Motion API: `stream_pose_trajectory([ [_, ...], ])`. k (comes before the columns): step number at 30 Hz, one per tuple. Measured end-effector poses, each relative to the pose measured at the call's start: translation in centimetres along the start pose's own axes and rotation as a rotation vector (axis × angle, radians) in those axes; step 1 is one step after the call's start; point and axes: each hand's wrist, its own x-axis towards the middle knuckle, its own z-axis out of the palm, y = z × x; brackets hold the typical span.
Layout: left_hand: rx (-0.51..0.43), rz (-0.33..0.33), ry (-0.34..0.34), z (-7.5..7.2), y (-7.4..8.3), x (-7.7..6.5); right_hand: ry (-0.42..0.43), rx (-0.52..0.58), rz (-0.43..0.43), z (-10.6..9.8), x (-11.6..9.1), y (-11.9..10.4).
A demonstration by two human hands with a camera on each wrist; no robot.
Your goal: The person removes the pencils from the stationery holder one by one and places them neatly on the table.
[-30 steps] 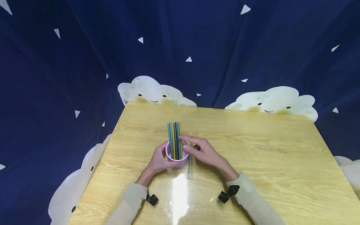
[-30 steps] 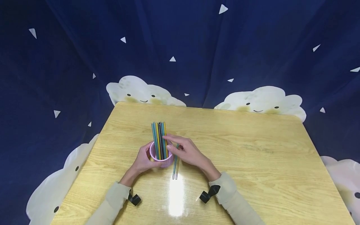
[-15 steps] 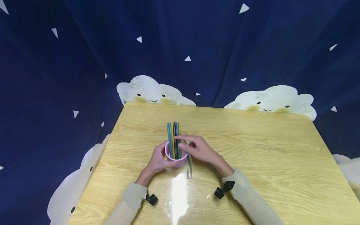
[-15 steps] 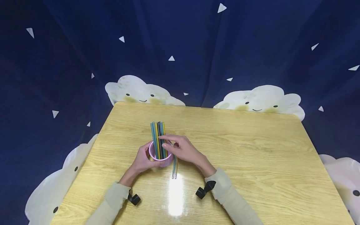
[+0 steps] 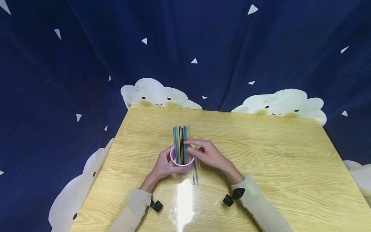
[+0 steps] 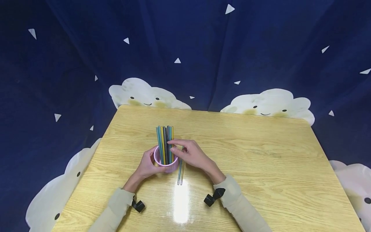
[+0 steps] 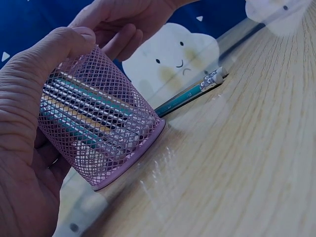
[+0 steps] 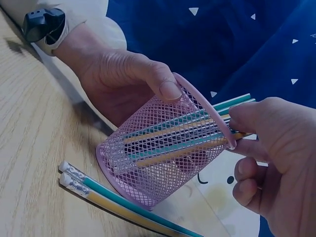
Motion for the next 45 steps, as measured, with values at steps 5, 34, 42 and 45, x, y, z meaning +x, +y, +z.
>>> stream_pose_trajectory([
  [5,-0.001,0.002,0.003,0.0,0.1,0.1,0.007,-0.016,0.003,-0.2,-0.3,-0.1],
  [34,-0.024,-0.012,0.004,0.0,0.0,0.0,0.099,-0.03,0.015,-1.8,-0.8,-1.8],
  [42,-0.012,-0.006,-0.001,0.0,-0.1,0.1,0.156,-0.012,-0.007,-2.7,-1.0,-2.4],
  [45,-0.013,-0.004,0.0,0.0,-0.1,0.1,0.198,-0.004,-0.029,-3.0,-1.1,-2.5],
])
